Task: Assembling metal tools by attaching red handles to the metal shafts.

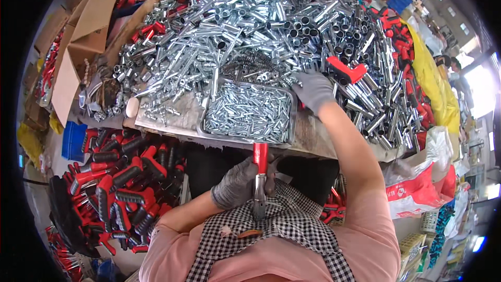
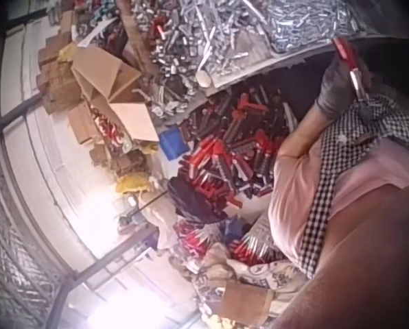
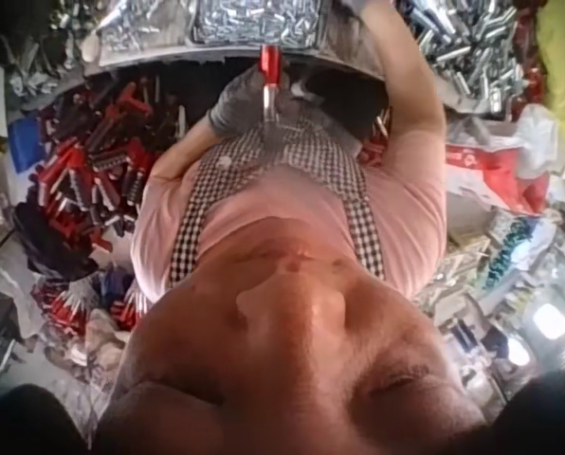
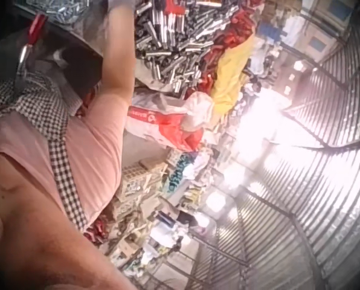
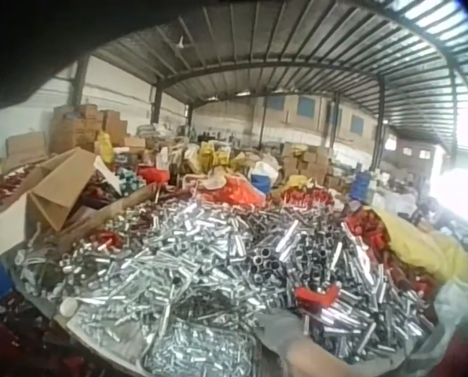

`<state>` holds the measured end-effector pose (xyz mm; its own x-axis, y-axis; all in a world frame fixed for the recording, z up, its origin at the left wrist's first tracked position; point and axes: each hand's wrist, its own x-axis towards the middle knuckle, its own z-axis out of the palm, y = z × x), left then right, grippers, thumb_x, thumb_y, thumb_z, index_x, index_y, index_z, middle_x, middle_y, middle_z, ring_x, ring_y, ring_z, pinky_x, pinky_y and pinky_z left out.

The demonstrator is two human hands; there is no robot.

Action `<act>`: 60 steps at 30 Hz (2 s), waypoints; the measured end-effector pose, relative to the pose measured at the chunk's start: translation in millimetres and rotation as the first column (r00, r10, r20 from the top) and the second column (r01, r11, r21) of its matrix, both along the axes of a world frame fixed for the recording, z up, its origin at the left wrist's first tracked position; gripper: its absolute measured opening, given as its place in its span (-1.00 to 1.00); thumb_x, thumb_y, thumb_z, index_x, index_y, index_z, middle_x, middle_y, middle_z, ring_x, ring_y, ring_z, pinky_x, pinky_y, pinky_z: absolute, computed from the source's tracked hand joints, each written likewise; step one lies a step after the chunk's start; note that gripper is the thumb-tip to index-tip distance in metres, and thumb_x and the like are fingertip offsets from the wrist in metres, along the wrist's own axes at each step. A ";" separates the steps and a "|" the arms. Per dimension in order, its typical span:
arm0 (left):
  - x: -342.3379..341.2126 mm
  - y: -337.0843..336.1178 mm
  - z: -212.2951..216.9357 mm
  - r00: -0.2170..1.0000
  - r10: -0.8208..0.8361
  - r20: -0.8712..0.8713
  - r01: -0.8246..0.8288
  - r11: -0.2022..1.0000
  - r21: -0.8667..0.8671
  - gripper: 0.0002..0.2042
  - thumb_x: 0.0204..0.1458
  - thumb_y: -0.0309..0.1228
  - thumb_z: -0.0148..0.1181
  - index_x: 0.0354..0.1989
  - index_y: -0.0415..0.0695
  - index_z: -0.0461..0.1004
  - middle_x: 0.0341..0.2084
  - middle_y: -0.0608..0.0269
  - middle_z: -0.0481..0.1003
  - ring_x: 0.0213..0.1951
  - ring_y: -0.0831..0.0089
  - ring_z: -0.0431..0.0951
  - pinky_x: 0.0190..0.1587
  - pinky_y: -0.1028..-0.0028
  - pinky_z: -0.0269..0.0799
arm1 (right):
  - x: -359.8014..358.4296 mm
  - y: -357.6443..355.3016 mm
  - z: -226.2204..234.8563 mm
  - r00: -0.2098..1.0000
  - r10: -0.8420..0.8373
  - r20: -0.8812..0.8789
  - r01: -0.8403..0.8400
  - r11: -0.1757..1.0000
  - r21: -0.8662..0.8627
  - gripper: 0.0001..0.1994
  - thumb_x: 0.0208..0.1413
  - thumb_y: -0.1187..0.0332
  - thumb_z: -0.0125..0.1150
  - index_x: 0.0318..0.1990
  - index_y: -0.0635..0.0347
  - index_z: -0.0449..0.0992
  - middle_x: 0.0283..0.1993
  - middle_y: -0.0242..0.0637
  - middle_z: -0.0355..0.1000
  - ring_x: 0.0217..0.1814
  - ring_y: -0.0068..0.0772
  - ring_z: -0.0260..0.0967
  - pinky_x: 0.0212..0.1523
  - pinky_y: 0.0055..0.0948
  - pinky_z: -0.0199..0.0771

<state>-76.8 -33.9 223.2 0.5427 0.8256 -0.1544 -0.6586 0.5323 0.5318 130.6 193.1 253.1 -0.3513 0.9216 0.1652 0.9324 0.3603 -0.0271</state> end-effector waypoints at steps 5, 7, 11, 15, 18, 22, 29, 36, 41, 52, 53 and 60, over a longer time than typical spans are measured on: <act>-1.0 -1.1 -19.5 0.986 -0.072 0.151 0.080 0.996 -0.044 -0.53 -0.01 -0.12 0.26 -0.02 -0.11 0.30 -0.42 0.23 0.41 -0.40 0.34 0.47 -0.35 0.29 0.44 | -22.2 41.1 -35.8 0.884 0.054 0.465 -0.049 0.999 -0.023 -0.73 -0.03 0.22 0.07 -0.29 0.15 0.61 -0.16 -0.08 0.46 -0.04 -0.03 0.38 -0.01 -0.12 0.36; -4.6 2.4 -13.7 0.994 -0.067 -0.083 0.067 0.998 -0.001 -0.58 -0.04 -0.19 0.29 -0.08 -0.10 0.32 -0.43 0.26 0.42 -0.40 0.35 0.47 -0.38 0.32 0.43 | -11.8 37.0 -44.2 0.921 0.032 0.389 -0.099 0.983 0.154 -0.73 0.02 0.26 0.00 -0.23 0.16 0.56 -0.13 -0.07 0.46 -0.02 0.00 0.36 0.00 -0.12 0.36; -8.5 31.2 -4.8 0.696 0.161 -0.699 0.158 0.917 0.368 -0.76 -0.03 -0.29 0.28 -0.40 -0.18 0.40 -0.67 0.25 0.43 -0.59 0.50 0.48 -0.53 0.46 0.37 | 20.8 16.5 -16.5 0.999 0.048 0.026 -0.052 0.982 0.181 -0.73 0.03 0.25 0.08 -0.18 0.22 0.48 -0.26 0.06 0.48 -0.18 0.01 0.46 -0.14 -0.19 0.46; -20.1 37.5 -1.7 0.541 0.347 -0.766 0.280 0.785 0.553 -0.61 -0.08 -0.16 0.31 -0.19 -0.17 0.45 -0.46 0.05 0.50 -0.41 0.17 0.52 -0.31 0.33 0.42 | 20.6 -70.9 58.8 0.739 -0.102 -0.666 -0.218 0.899 -0.380 -0.77 -0.01 0.32 0.23 -0.23 0.25 0.48 -0.43 -0.19 0.48 -0.46 -0.36 0.38 -0.35 -0.45 0.41; -14.4 30.0 -7.3 0.418 0.446 -0.792 0.320 0.743 0.588 -0.61 -0.12 -0.22 0.34 -0.15 -0.15 0.46 -0.38 0.17 0.52 -0.32 0.28 0.56 -0.23 0.36 0.45 | 25.2 -117.0 56.1 0.591 0.218 -0.777 -0.539 0.823 -0.179 -0.83 -0.04 0.40 0.25 -0.26 0.20 0.51 -0.41 -0.32 0.48 -0.45 -0.45 0.40 -0.38 -0.52 0.40; -4.2 21.5 -15.6 0.239 0.560 -0.793 0.563 0.586 0.583 -0.63 -0.13 -0.14 0.30 -0.29 -0.17 0.43 -0.50 -0.01 0.48 -0.41 0.02 0.52 -0.34 0.18 0.42 | 10.4 -158.7 35.9 0.649 0.485 -0.586 -0.630 0.775 -0.057 -0.85 -0.06 0.43 0.25 -0.28 0.15 0.51 -0.45 -0.26 0.49 -0.44 -0.25 0.47 -0.39 -0.37 0.45; -4.8 24.8 -17.1 0.352 0.425 -0.834 0.610 0.571 0.549 -0.61 -0.16 -0.14 0.33 -0.28 -0.18 0.44 -0.50 -0.03 0.48 -0.39 0.01 0.52 -0.31 0.20 0.44 | 14.2 -162.4 14.4 0.617 0.547 -0.565 -0.669 0.743 -0.012 -0.64 0.03 0.45 0.16 0.01 0.25 0.33 -0.41 -0.21 0.44 -0.44 -0.17 0.46 -0.43 -0.33 0.44; -14.4 28.6 -28.3 0.273 0.448 -0.851 0.552 0.652 0.520 -0.65 -0.16 -0.19 0.36 -0.29 -0.15 0.48 -0.46 0.03 0.49 -0.37 0.06 0.52 -0.31 0.27 0.44 | 34.3 -106.0 26.9 0.664 0.488 -0.566 -0.707 0.656 -0.264 -0.16 -0.01 0.25 0.21 0.37 0.25 -0.13 -0.13 -0.12 0.45 0.06 -0.06 0.37 0.11 -0.25 0.32; -20.3 31.5 -19.2 0.280 0.542 -0.792 0.517 0.610 0.600 -0.61 -0.10 -0.10 0.30 -0.30 -0.20 0.44 -0.52 -0.03 0.46 -0.42 0.01 0.51 -0.37 0.22 0.44 | 45.5 -35.0 -39.4 0.836 0.148 0.528 -0.145 0.988 -0.048 -0.27 0.00 0.38 0.05 0.36 0.17 -0.06 -0.04 0.07 0.39 -0.02 -0.06 0.43 -0.02 -0.22 0.43; -27.7 22.6 6.9 -0.004 0.608 -0.794 0.656 0.601 0.457 -0.68 -0.17 -0.20 0.29 -0.28 -0.13 0.46 -0.47 0.03 0.49 -0.37 0.02 0.51 -0.32 0.22 0.43 | 84.8 -122.9 40.0 0.262 -0.451 -0.853 -0.460 0.719 -0.521 -0.45 -0.09 0.22 0.30 0.06 0.30 0.36 -0.30 -0.21 0.49 -0.40 -0.41 0.45 -0.32 -0.44 0.47; -29.5 25.3 4.4 0.017 0.603 -0.797 0.667 0.587 0.459 -0.69 -0.20 -0.24 0.28 -0.28 -0.12 0.46 -0.46 0.05 0.49 -0.37 0.04 0.51 -0.32 0.21 0.42 | 76.9 -143.1 46.6 0.137 -0.478 -0.868 -0.495 0.726 -0.478 -0.44 -0.11 0.25 0.33 0.06 0.32 0.37 -0.30 -0.21 0.49 -0.41 -0.41 0.45 -0.31 -0.45 0.48; -24.1 13.3 7.9 -0.005 0.709 -0.705 0.790 0.434 0.432 -0.71 -0.23 -0.33 0.22 -0.28 -0.12 0.44 -0.47 0.07 0.47 -0.40 0.09 0.51 -0.35 0.20 0.42 | 74.0 -193.6 44.1 0.457 -0.552 -0.697 -0.535 0.455 -0.712 -0.45 -0.19 0.37 0.37 0.03 0.39 0.41 -0.17 -0.18 0.49 -0.19 -0.39 0.47 -0.17 -0.40 0.51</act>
